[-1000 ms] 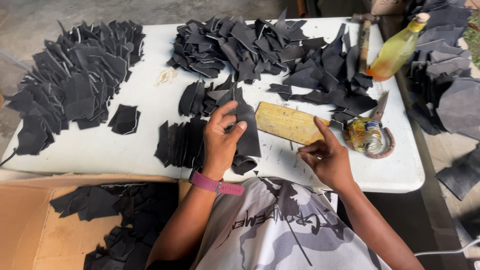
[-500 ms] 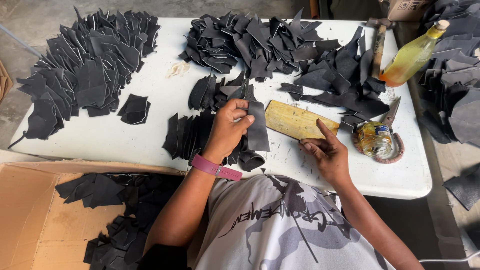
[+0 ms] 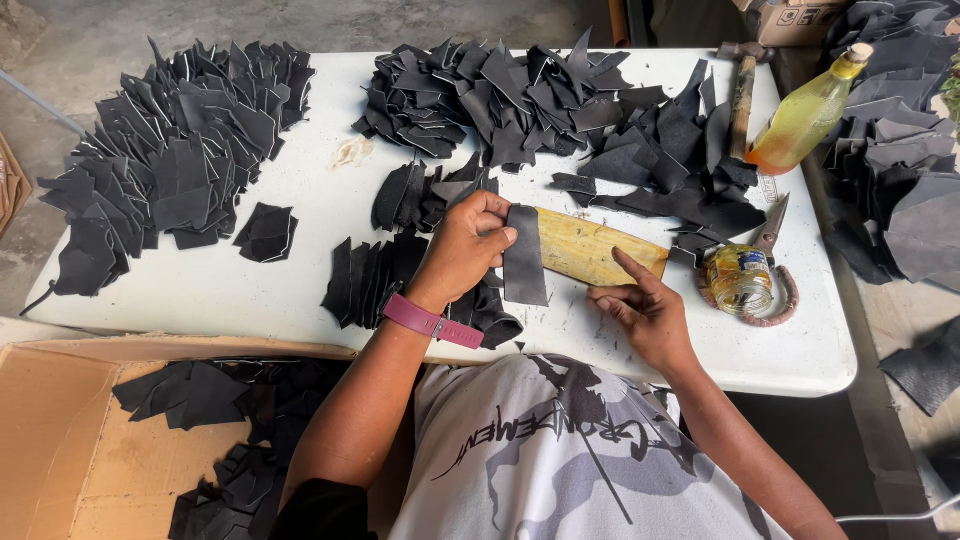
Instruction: The person repeatedly picks up small black leather pieces from a table and rubs their edges against a rectangular wooden block. They handle the pieces one at a time, turning them over and smoothing different sides before placing them back on the table among other pieces.
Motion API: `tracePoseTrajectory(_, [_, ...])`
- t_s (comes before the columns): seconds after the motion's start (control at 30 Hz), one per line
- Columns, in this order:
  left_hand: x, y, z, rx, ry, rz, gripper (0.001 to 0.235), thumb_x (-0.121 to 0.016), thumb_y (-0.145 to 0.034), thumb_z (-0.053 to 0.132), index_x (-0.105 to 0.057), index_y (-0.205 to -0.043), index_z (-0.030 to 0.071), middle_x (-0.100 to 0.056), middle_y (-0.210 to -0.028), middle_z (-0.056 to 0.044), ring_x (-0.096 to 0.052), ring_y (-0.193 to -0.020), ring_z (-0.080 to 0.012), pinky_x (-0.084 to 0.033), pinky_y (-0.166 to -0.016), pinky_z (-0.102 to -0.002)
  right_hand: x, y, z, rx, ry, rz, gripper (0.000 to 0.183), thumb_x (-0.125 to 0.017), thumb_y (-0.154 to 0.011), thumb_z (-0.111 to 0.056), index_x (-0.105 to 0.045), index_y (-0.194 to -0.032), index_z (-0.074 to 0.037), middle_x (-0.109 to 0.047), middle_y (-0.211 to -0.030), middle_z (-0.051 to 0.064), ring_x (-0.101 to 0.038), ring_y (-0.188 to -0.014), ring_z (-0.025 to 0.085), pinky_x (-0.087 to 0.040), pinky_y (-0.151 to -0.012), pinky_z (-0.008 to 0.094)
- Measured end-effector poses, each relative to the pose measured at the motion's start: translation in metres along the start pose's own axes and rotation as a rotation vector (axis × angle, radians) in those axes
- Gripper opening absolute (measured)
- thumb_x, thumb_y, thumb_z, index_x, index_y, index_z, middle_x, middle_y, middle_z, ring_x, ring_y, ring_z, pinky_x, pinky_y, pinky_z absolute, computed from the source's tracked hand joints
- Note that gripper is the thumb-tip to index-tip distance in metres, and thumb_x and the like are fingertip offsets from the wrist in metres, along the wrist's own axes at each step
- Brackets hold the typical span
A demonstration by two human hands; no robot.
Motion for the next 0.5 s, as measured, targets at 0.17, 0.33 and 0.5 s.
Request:
tracePoseTrajectory(0.17, [-0.007, -0.002, 0.003, -0.006, 0.032, -0.050, 0.025, -0.070, -0.090, 0.002, -0.061, -0.113, -0.001, -0.073, -0.096, -0.009, -0.065, -0.075, -0.0073, -0.057, -0.057, -0.023, 0.006, 0.004, 0.007, -0.324, 0.240, 0.058, 0.075, -0.078, -0.083, 0.001, -0.050, -0.153, 0.000, -0.068, -0.087, 0.028, -0.073, -0.075, 0.032, -0.059, -0.074, 0.042])
tracePoseTrajectory(0.33, [-0.008, -0.010, 0.000, -0.013, 0.071, -0.106, 0.024, -0.070, -0.091, 0.003, -0.060, -0.113, 0.000, -0.071, -0.094, -0.008, -0.063, -0.076, -0.0077, -0.054, -0.059, -0.023, 0.006, -0.001, 0.010, -0.127, -0.072, 0.054, 0.077, -0.072, -0.088, -0.007, -0.039, -0.158, -0.003, -0.077, -0.101, 0.009, -0.076, -0.091, 0.013, -0.062, -0.085, 0.030])
tracePoseTrajectory(0.5, [-0.007, -0.018, 0.003, 0.002, 0.070, -0.134, 0.025, -0.070, -0.091, 0.004, -0.062, -0.114, 0.002, -0.072, -0.090, -0.007, -0.064, -0.077, -0.0075, -0.054, -0.060, -0.023, 0.004, -0.003, 0.005, -0.086, -0.058, 0.006, 0.084, -0.072, -0.083, -0.007, -0.033, -0.158, -0.005, -0.079, -0.102, 0.007, -0.076, -0.097, 0.010, -0.058, -0.088, 0.028])
Point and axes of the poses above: each hand's wrist, its own y-axis away from the middle knuckle, its own x-axis out of the back of the hand, z = x × y, the point moved 8 cm from there along -y, towards the middle knuckle
